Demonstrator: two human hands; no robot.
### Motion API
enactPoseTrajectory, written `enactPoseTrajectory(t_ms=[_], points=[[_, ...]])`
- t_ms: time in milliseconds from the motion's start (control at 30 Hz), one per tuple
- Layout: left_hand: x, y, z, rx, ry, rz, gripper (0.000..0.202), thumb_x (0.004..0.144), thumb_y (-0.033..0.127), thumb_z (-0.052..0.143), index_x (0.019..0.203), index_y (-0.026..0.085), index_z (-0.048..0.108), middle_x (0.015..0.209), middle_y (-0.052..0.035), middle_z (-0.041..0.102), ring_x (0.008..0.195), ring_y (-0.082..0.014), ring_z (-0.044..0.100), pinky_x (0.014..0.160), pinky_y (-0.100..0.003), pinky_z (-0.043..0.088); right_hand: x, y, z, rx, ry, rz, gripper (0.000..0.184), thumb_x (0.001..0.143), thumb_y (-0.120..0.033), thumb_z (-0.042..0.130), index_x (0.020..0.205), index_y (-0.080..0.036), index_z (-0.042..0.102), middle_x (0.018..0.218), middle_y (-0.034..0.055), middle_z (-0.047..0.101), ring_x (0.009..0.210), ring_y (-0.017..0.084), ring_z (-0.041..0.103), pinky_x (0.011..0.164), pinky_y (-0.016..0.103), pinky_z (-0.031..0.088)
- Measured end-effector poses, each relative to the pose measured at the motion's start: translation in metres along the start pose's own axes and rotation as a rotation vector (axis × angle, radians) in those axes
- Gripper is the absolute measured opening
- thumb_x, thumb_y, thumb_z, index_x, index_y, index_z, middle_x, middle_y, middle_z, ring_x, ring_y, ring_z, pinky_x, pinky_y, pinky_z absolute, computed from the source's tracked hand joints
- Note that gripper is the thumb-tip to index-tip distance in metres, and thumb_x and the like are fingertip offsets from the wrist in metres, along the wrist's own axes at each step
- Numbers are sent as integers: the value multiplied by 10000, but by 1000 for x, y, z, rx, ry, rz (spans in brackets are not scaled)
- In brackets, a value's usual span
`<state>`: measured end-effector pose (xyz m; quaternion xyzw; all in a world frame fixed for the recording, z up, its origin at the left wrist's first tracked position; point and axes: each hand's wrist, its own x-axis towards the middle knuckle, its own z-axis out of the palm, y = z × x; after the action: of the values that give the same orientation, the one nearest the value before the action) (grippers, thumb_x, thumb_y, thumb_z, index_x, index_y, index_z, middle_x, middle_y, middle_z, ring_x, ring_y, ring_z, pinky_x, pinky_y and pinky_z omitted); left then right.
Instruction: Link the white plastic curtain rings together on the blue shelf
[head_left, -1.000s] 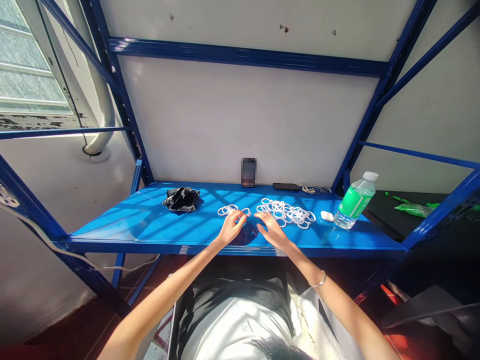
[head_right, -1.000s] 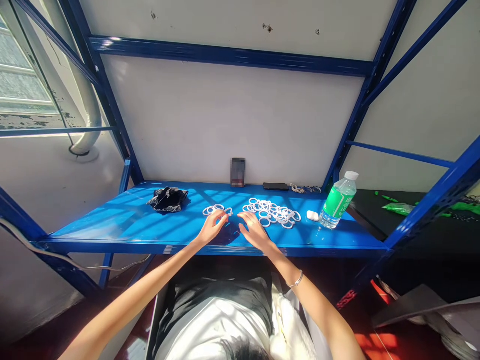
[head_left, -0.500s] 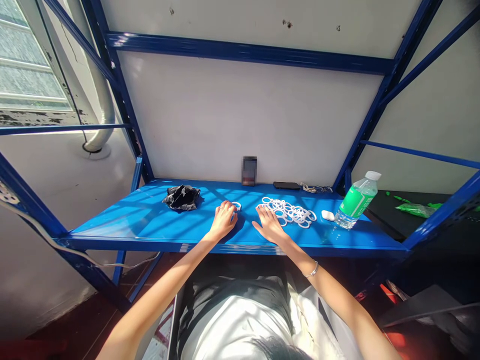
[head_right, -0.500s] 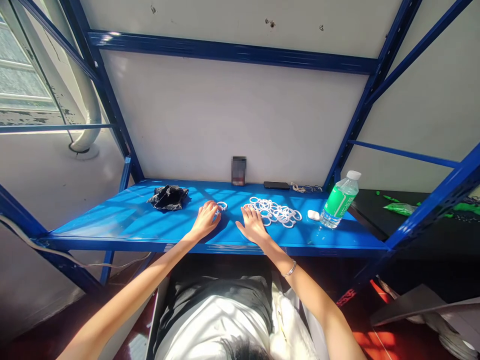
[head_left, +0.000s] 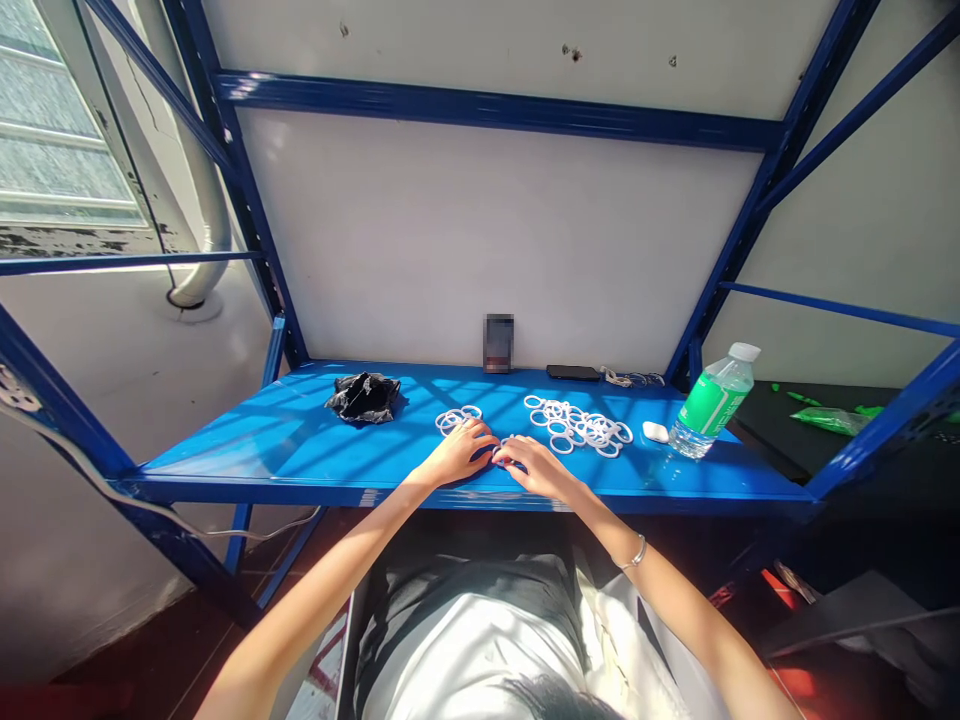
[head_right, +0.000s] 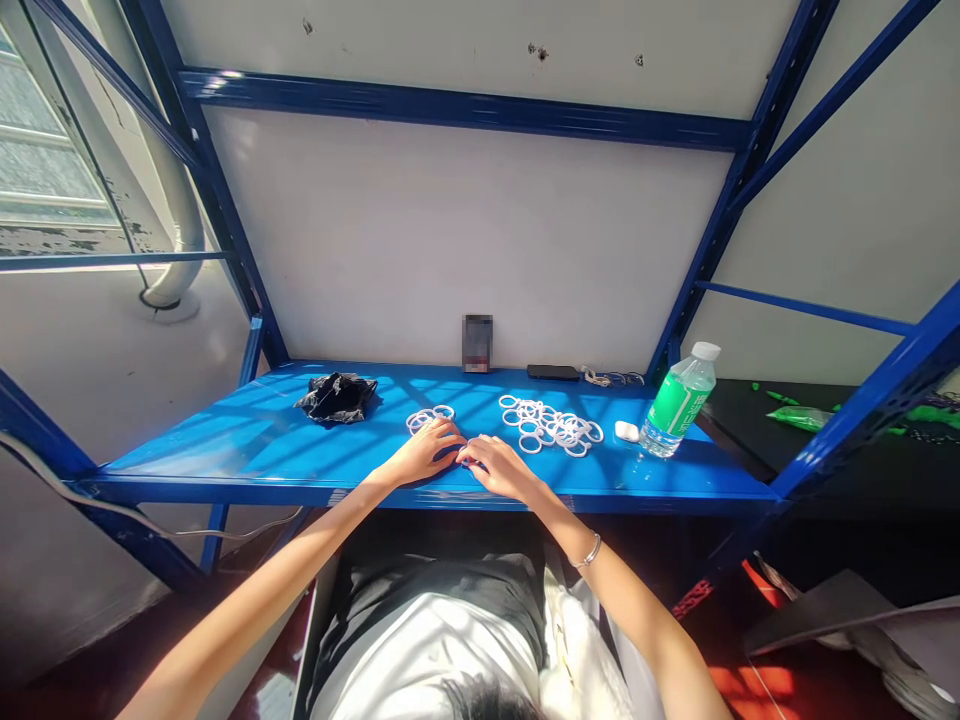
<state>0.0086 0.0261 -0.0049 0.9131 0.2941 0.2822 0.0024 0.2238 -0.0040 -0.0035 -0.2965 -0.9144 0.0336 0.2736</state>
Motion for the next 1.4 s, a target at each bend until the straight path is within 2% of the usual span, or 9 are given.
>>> enactPoseTrajectory(t_ms=[267,500,667,767,967,1067,1233,1400], points=[[2,3,4,-56,-7,2,318,955,397,415,1033,183,637,1085,-105,599,1053,-238,530,919,-395,464,-1,1,1,78,41,-55,141,942,-190,477,993,-241,599,987,50,649,963,205,594,864,368,495],[3,2,6,-256,34,-65,286,928,407,456,945,158,594,985,-92,616,946,-204,548,862,-351,476,-2,0,3,-15,129,-34,158,910,-146,488,1002,-225,588,979,60,645,953,223,584,833,388,482],[4,1,5,-313,34,-114,298,916,428,458,863,165,588,944,-87,614,910,-197,546,843,-338,471,-2,0,3,-84,208,128,94,897,-212,527,983,-209,565,943,61,617,921,223,572,834,383,462],[4,1,5,-344,42,-111,296,913,431,468,850,165,582,926,-76,615,884,-188,545,818,-325,466,-2,-1,2,-114,189,231,87,871,-258,576,936,-205,554,888,38,600,860,203,570,816,367,444],[5,10,3,-469,43,-149,338,907,479,488,865,163,602,868,-59,638,785,-161,561,698,-271,450,-3,5,7,-96,127,255,69,843,-251,596,883,-205,563,809,14,595,828,188,565,787,337,420],[7,14,1,-619,-4,-165,390,886,530,510,883,154,613,879,-61,644,782,-159,580,676,-257,454,-2,7,9,-83,128,209,30,830,-174,567,843,-199,559,834,28,601,839,188,568,779,328,421],[8,15,-2,-879,-135,-177,442,843,565,564,941,136,607,863,-65,651,784,-163,610,725,-278,480,-1,6,7,-25,138,169,119,788,-86,519,839,-191,543,835,35,596,795,182,556,738,309,430],[9,20,-8,-886,-240,-163,428,840,559,568,840,134,616,765,-46,638,731,-148,594,755,-291,477,-1,3,3,6,111,133,148,766,-57,501,806,-196,532,816,27,588,778,181,541,722,307,425]])
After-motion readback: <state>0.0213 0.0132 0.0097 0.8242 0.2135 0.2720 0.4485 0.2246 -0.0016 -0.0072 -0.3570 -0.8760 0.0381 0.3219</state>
